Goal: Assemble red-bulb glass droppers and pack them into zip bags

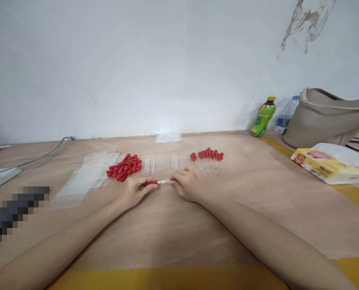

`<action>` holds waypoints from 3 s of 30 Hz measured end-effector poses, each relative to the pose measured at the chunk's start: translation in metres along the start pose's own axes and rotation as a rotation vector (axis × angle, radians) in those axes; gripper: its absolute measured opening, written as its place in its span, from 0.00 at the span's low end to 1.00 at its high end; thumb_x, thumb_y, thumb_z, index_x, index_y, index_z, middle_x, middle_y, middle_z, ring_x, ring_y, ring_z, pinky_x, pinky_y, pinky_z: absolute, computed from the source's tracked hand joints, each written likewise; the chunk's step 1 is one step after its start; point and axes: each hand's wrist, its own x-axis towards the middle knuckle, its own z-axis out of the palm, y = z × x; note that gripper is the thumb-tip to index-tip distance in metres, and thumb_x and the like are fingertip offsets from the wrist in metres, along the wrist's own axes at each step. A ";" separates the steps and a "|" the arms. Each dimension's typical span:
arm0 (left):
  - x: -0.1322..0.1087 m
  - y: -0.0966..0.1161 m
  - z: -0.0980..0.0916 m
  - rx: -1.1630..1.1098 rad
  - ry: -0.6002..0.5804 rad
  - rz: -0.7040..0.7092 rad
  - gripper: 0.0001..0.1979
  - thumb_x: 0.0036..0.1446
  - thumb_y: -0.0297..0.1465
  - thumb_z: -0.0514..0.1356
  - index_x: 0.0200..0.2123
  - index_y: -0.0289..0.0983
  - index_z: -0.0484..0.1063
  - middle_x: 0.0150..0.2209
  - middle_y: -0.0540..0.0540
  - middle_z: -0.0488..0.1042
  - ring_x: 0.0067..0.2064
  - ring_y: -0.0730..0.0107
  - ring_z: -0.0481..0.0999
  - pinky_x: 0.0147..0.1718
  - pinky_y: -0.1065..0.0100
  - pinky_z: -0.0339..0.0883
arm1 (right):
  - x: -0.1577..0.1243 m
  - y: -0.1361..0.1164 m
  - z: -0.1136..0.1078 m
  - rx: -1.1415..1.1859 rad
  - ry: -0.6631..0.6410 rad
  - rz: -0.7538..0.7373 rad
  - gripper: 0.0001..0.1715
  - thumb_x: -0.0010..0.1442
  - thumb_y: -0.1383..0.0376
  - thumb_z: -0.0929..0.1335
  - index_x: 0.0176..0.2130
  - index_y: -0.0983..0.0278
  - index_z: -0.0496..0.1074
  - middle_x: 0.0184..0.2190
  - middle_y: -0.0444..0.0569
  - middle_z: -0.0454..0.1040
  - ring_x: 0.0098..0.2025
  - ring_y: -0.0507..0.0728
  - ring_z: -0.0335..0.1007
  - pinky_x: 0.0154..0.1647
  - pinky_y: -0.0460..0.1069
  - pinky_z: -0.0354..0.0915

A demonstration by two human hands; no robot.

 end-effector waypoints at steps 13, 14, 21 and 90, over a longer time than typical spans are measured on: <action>-0.003 0.001 0.001 0.002 -0.052 0.031 0.09 0.54 0.33 0.57 0.35 0.36 0.74 0.31 0.48 0.77 0.30 0.72 0.75 0.28 0.73 0.67 | 0.005 -0.010 -0.004 -0.084 -0.146 -0.009 0.13 0.60 0.67 0.58 0.27 0.66 0.67 0.23 0.44 0.70 0.22 0.49 0.55 0.35 0.50 0.47; -0.003 0.001 0.001 0.005 -0.054 0.035 0.09 0.54 0.33 0.57 0.35 0.36 0.74 0.31 0.48 0.77 0.30 0.72 0.75 0.28 0.73 0.67 | 0.005 -0.010 -0.003 -0.088 -0.154 -0.003 0.14 0.60 0.67 0.58 0.27 0.66 0.67 0.23 0.44 0.70 0.22 0.49 0.54 0.35 0.50 0.47; -0.003 -0.001 0.002 0.002 -0.041 0.027 0.09 0.54 0.34 0.58 0.34 0.36 0.74 0.31 0.48 0.78 0.30 0.71 0.75 0.28 0.73 0.67 | 0.004 -0.008 0.004 -0.079 -0.226 0.040 0.18 0.61 0.65 0.56 0.23 0.66 0.63 0.20 0.44 0.67 0.21 0.48 0.53 0.34 0.49 0.47; 0.020 -0.029 -0.059 0.759 0.428 -0.374 0.14 0.51 0.42 0.54 0.32 0.38 0.69 0.35 0.41 0.70 0.43 0.53 0.65 0.40 0.57 0.56 | 0.010 0.016 0.008 -0.201 -0.025 0.261 0.08 0.59 0.65 0.60 0.31 0.66 0.64 0.29 0.48 0.72 0.33 0.55 0.65 0.36 0.49 0.49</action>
